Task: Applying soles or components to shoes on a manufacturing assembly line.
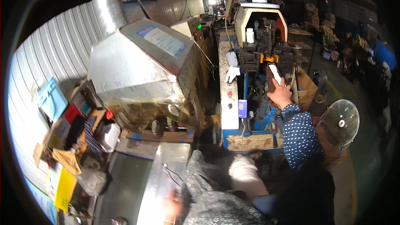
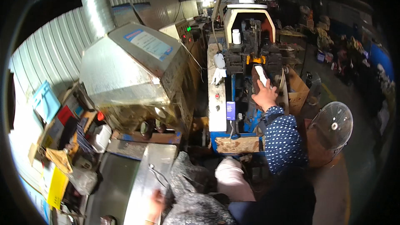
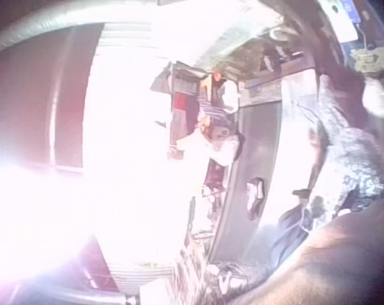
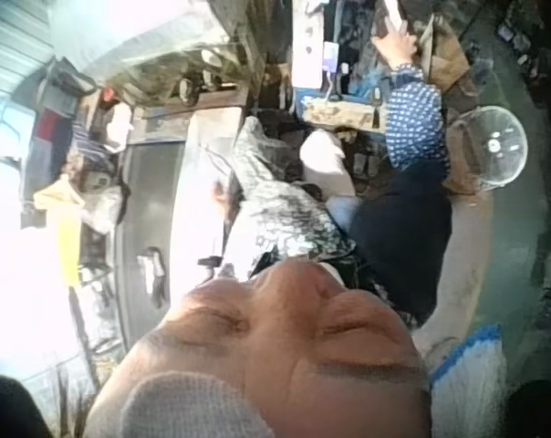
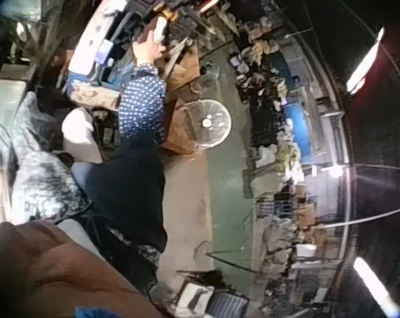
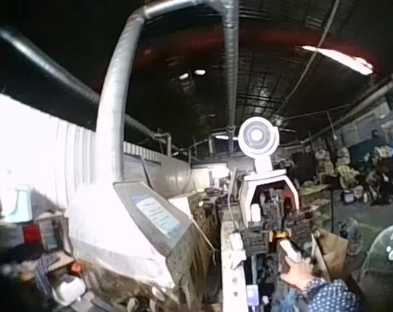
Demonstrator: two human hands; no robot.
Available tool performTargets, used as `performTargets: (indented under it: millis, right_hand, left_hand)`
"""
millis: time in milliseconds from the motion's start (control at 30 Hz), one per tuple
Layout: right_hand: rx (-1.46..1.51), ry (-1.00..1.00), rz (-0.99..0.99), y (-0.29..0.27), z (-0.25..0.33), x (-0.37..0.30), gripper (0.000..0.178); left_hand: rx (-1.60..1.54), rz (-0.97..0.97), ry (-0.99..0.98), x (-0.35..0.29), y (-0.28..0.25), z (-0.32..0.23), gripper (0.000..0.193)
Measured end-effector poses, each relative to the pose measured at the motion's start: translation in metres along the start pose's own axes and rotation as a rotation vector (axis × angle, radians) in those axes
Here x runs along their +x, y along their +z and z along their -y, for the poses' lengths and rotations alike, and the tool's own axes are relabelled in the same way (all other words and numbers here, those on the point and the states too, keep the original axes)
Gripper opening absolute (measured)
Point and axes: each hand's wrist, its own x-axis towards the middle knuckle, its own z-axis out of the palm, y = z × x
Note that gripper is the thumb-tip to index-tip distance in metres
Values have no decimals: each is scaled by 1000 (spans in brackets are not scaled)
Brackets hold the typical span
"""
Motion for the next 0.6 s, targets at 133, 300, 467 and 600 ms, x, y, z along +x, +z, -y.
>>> performTargets:
  millis: [133,300,467,600]
  right_hand:
    - [-31,24,75,2,-3,12,84]
    - [17,-20,-11,6,17,11,79]
    - [50,7,-59,5,4,18,77]
    - [65,23,-57,9,10,45,77]
  left_hand:
    - [47,-360,464,-19,95,25,39]
    - [-99,-177,185,-24,67,22,36]
    - [-45,-302,255,-14,100,54,36]
    - [85,-328,275,-23,98,58,38]
